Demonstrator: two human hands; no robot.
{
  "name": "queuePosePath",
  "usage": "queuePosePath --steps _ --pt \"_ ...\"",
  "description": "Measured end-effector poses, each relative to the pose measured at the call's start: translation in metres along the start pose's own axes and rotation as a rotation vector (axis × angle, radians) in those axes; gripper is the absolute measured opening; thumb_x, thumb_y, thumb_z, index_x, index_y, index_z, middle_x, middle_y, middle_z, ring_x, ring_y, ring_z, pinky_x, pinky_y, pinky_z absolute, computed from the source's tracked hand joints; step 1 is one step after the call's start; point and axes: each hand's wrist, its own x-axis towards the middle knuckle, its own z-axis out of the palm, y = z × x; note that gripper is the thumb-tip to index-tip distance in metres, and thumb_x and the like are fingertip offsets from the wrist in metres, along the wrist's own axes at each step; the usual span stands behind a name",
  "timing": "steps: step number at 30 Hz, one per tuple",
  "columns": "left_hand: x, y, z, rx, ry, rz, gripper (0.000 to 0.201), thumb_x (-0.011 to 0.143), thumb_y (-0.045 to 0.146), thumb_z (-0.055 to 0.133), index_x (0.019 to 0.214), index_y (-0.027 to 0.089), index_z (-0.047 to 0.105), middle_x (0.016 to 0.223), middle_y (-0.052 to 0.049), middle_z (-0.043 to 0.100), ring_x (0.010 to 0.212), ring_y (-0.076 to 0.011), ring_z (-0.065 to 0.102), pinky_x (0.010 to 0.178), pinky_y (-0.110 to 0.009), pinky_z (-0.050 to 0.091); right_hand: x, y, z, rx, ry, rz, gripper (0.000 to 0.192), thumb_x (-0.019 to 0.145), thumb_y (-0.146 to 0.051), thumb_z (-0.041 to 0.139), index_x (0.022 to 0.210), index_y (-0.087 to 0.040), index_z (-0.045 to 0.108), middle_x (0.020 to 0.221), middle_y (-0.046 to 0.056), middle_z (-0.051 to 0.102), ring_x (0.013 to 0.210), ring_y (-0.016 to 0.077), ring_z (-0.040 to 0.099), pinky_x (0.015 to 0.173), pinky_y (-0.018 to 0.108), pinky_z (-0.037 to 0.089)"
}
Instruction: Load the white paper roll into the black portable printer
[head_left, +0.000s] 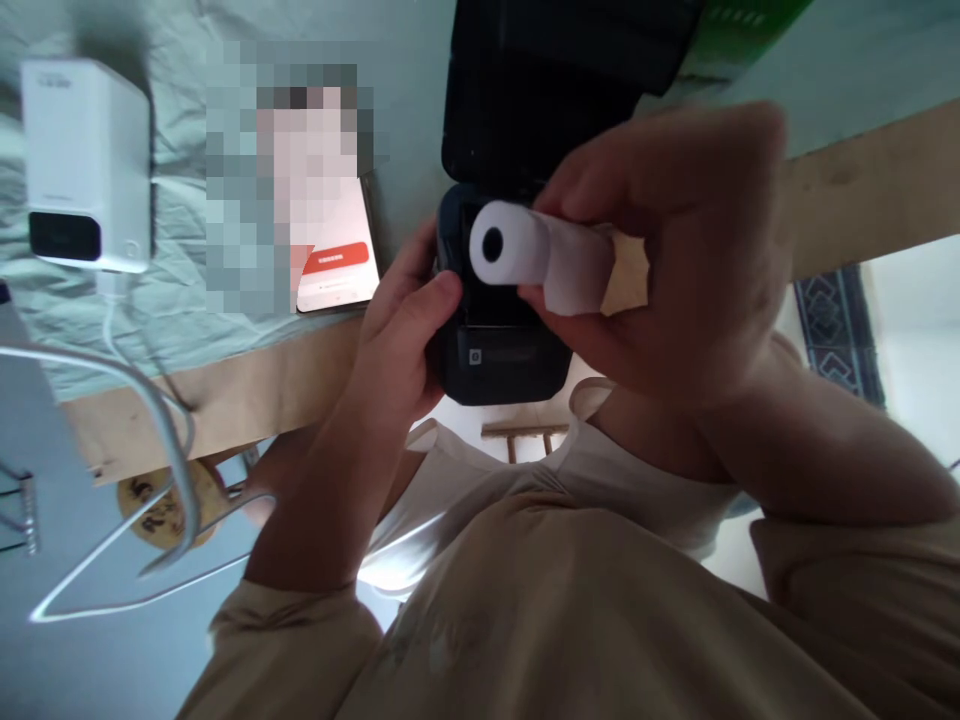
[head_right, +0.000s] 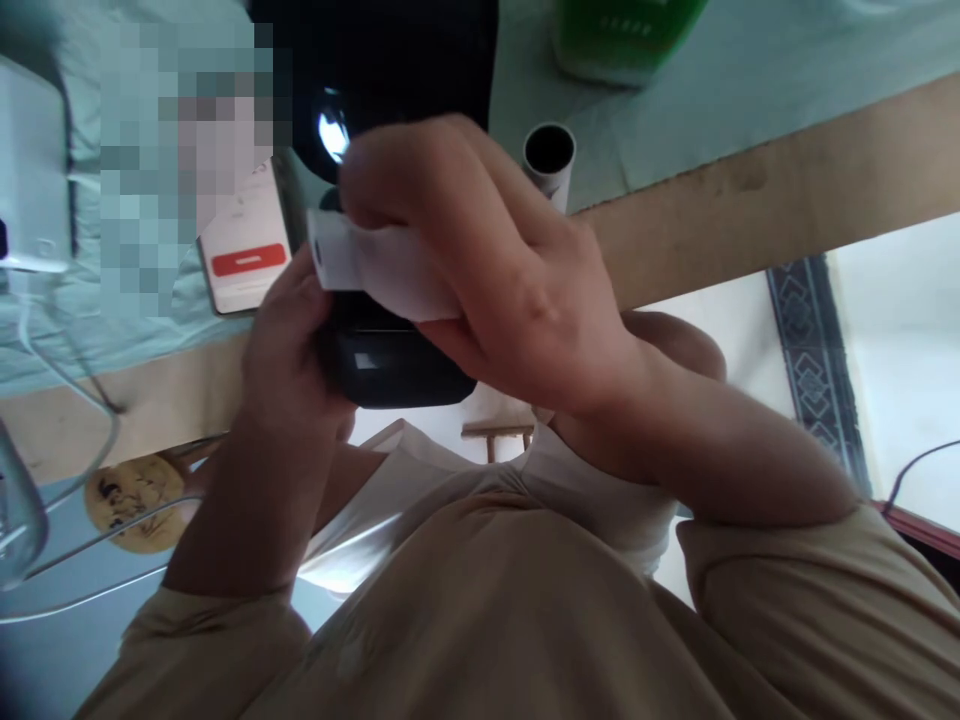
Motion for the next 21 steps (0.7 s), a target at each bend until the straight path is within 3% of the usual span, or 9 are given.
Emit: queuePosePath --steps 3,7,10,13,17,19,21 --pt "0.001 0.0 0.0 0.011 0.001 -0.017 0.034 0.083 0.046 0.081 0.108 0.023 0.075 0.094 -0.002 0.076 0.118 -0.0247 0.075 0.101 -0.033 0.063 0.006 -0.002 0.003 -0.186 0.103 -0.047 0.016 0.102 -0.037 0.051 0.098 -0.027 0.063 0.105 0.003 0.07 0.098 0.0182 0.067 0.09 0.037 0.058" --pt "0.0 0.001 0.001 -0.018 -0.008 -0.026 0.032 0.085 0.043 0.079 0.11 0.023 0.075 0.095 -0.002 0.077 0.119 -0.0247 0.074 0.106 -0.034 0.06 0.005 0.008 0.001 -0.209 0.026 -0.107 0.018 0.1 -0.036 0.056 0.087 -0.025 0.063 0.117 0.003 0.071 0.107 0.0215 0.067 0.097 0.042 0.054" --pt "-0.001 0.002 0.0 -0.048 -0.048 -0.016 0.029 0.086 0.046 0.078 0.104 0.024 0.075 0.091 -0.002 0.076 0.12 -0.025 0.073 0.107 -0.034 0.059 0.0 0.014 0.002 -0.218 0.066 -0.272 0.016 0.099 -0.036 0.059 0.089 -0.025 0.064 0.112 0.003 0.07 0.099 0.0197 0.065 0.088 0.041 0.052" --pt "-0.002 -0.001 -0.004 -0.052 -0.113 0.001 0.042 0.081 0.05 0.082 0.115 0.026 0.074 0.104 -0.003 0.077 0.124 -0.0263 0.072 0.101 -0.034 0.062 -0.004 0.019 0.007 -0.212 0.098 -0.482 0.012 0.098 -0.037 0.062 0.094 -0.026 0.06 0.094 0.0 0.067 0.081 0.0149 0.058 0.074 0.038 0.046" --pt "-0.002 -0.005 -0.012 0.048 -0.133 0.062 0.059 0.074 0.027 0.088 0.13 0.034 0.071 0.127 0.001 0.076 0.112 -0.0208 0.072 0.091 -0.03 0.061 -0.005 0.024 0.011 -0.186 0.067 -0.596 0.021 0.097 -0.047 0.064 0.097 -0.027 0.06 0.09 -0.002 0.069 0.087 0.0176 0.063 0.079 0.042 0.048" --pt "-0.002 -0.006 -0.014 0.077 -0.122 0.054 0.062 0.073 0.02 0.087 0.132 0.035 0.071 0.128 0.002 0.075 0.109 -0.0205 0.071 0.092 -0.032 0.061 -0.005 0.025 0.005 -0.142 0.083 -0.596 0.027 0.094 -0.052 0.066 0.101 -0.027 0.064 0.096 -0.001 0.07 0.093 0.0187 0.066 0.084 0.043 0.052" --pt "-0.003 -0.006 -0.014 0.065 -0.108 0.042 0.063 0.074 0.021 0.086 0.133 0.035 0.07 0.128 0.001 0.076 0.115 -0.0233 0.071 0.099 -0.036 0.061 -0.006 0.025 -0.003 -0.075 0.149 -0.444 0.029 0.092 -0.054 0.067 0.107 -0.03 0.07 0.111 0.001 0.069 0.106 0.0199 0.066 0.095 0.043 0.058"
